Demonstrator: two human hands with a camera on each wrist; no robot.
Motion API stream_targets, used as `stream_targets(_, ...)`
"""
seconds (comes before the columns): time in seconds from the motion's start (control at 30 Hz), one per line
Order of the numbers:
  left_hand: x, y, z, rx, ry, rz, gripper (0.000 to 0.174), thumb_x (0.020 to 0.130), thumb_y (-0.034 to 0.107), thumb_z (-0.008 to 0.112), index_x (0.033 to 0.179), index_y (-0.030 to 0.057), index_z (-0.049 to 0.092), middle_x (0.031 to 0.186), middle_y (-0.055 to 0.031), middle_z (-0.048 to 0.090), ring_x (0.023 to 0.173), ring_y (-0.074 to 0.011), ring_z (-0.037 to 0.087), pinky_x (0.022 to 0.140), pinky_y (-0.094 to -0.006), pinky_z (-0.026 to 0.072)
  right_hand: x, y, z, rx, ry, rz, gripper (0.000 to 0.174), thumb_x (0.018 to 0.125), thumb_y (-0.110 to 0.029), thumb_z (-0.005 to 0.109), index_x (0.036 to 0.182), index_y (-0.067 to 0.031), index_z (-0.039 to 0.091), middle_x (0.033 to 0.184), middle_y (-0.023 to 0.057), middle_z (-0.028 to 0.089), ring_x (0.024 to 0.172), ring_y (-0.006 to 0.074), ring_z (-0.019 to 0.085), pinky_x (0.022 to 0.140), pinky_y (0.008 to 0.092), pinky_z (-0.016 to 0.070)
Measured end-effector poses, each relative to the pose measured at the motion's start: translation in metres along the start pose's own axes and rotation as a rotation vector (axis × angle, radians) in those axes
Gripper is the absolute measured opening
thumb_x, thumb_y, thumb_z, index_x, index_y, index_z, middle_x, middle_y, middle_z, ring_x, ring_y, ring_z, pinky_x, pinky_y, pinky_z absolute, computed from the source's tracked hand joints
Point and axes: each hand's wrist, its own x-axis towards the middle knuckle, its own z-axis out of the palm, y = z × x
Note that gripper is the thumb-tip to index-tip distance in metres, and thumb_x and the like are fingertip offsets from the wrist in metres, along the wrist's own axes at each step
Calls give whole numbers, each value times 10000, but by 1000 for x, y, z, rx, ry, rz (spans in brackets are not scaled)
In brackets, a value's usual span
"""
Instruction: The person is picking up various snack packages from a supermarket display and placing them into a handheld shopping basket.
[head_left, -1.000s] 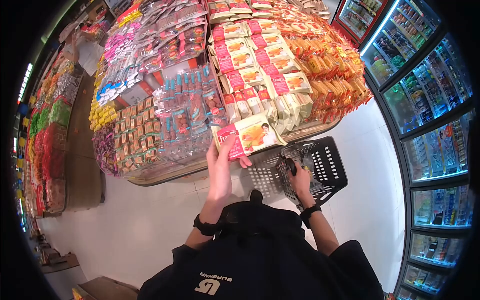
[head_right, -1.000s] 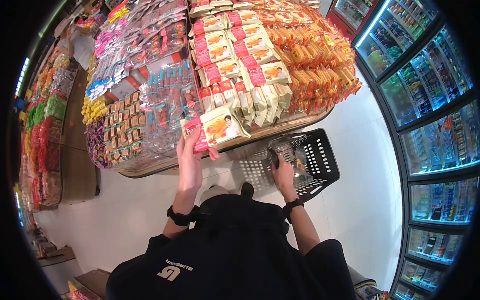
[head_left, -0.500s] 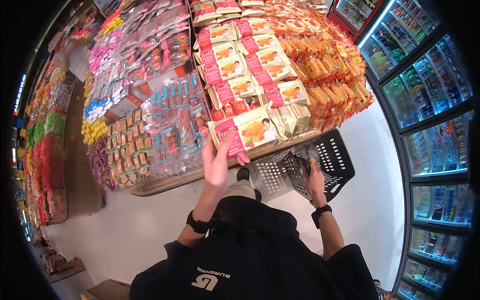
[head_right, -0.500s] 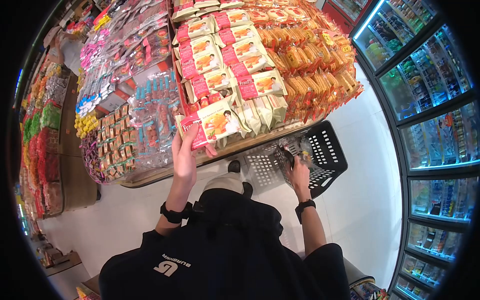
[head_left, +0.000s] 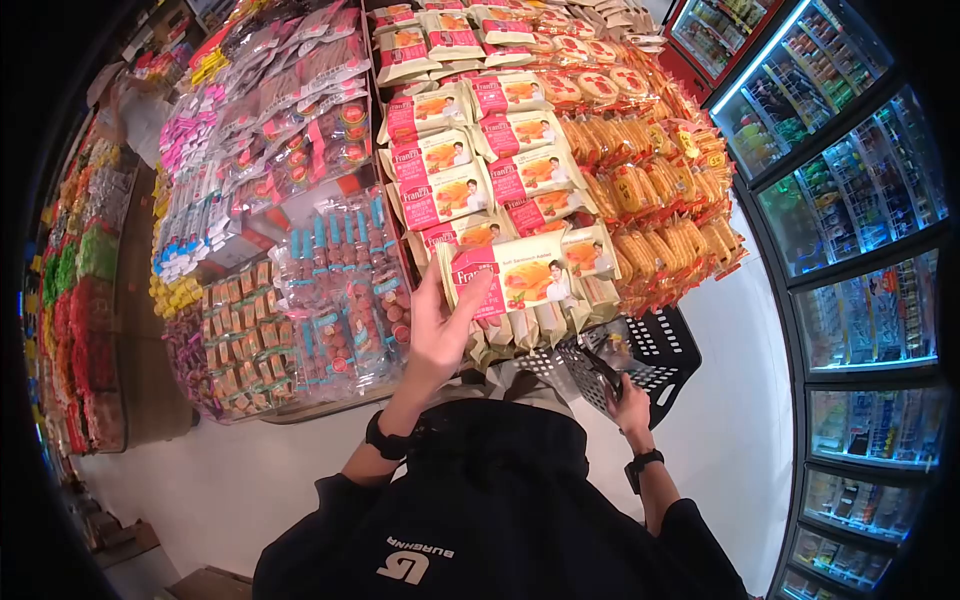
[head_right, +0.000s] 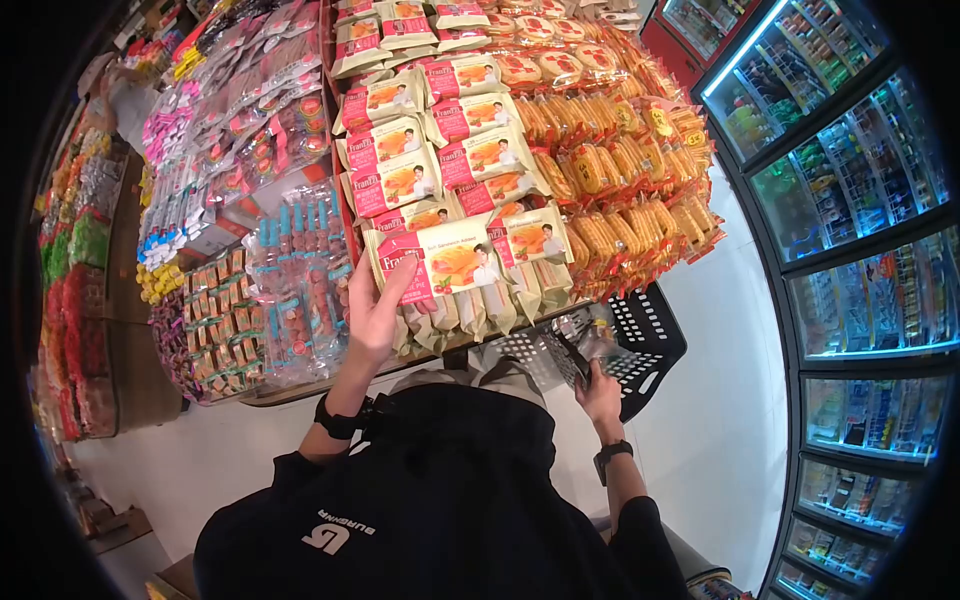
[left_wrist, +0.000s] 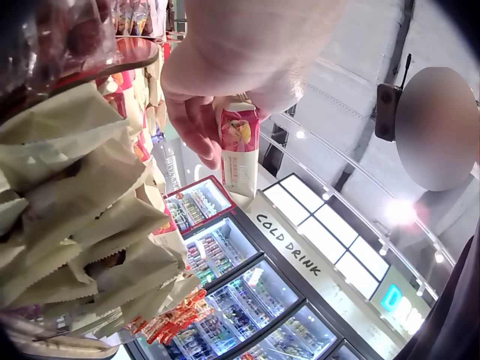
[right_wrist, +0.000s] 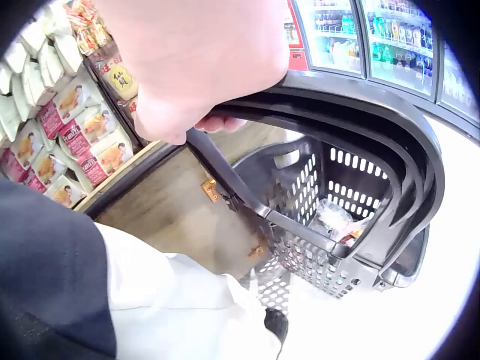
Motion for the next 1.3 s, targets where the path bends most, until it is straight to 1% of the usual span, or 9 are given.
stream_targets(0.23, 3, -5, -1, 111, 59, 35, 374, 956, 119, 592, 1288, -24, 496, 1179, -97, 607, 1055, -123, 570, 922, -294, 465, 10, 18, 5, 37, -146, -7, 504, 843, -364, 664, 1214, -39, 559, 766, 231, 672, 736, 412, 665, 702, 470, 544)
stream_targets(0.4, 6, -4, 2, 205, 163, 66, 398, 950, 127, 610, 1297, -26, 489, 1196, -102, 603, 1062, -125, 574, 927, -288, 470, 34, 5, -61, 130, 173, -433, 164, 825, -184, 688, 736, -54, 642, 614, 106, 596, 551, 267, 606, 530, 353, 470)
stream_targets(0.5, 16, 1, 6, 145, 183, 80, 417, 943, 132, 622, 1302, -27, 483, 1203, -105, 601, 1057, -124, 576, 918, -283, 473, 60, -26, -124, 209, 390, -704, 111, 778, -48, 663, 685, -44, 602, 590, 52, 569, 473, 209, 525, 488, 306, 418)
stream_targets(0.63, 17, -1, 4, 111, 189, 129, 424, 948, 147, 612, 1312, -23, 477, 1212, -105, 598, 1075, -126, 571, 933, -286, 462, 88, -135, -182, 464, 632, -852, 79, 758, 22, 690, 786, -2, 620, 686, 95, 629, 587, 187, 580, 536, 278, 454)
stream_targets(0.67, 16, -1, 3, 99, 197, 150, 419, 952, 146, 602, 1316, -19, 478, 1214, -103, 597, 1079, -130, 570, 937, -290, 458, 95, -161, -192, 513, 595, -871, 204, 716, -49, 787, 862, -22, 649, 818, 91, 671, 583, 148, 593, 504, 243, 461)
stream_targets(0.73, 17, -2, 0, 81, 192, 190, 419, 951, 144, 602, 1317, -17, 480, 1207, -102, 600, 1075, -132, 572, 933, -292, 460, 104, -207, -202, 582, 422, -925, 518, 691, -142, 842, 1137, -33, 602, 1163, 159, 615, 964, 242, 624, 700, 301, 524)
stream_targets(0.8, 13, -3, 0, 71, 193, 205, 400, 955, 149, 594, 1305, -16, 492, 1185, -101, 610, 1069, -130, 573, 926, -297, 463, 112, -244, -204, 636, 291, -989, 675, 666, -171, 861, 1254, -64, 547, 1287, 153, 548, 1118, 282, 569, 821, 351, 512)
stream_targets(0.93, 12, 1, 0, 129, 183, 244, 362, 973, 171, 556, 1276, -22, 512, 1152, -91, 622, 1025, -117, 576, 902, -283, 463, 117, -267, -189, 560, 63, -952, 734, 639, -157, 870, 1285, -82, 531, 1302, 117, 534, 1169, 284, 547, 938, 363, 475)
stream_targets(1.3, 14, 3, 0, 197, 194, 171, 383, 1037, 230, 388, 1284, -37, 509, 1168, -116, 631, 1046, -138, 574, 932, -297, 437, 141, -255, -149, 1086, -265, -793, 742, 692, -7, 822, 1340, -13, 460, 1282, 89, 526, 1191, 173, 512, 1051, 336, 394)
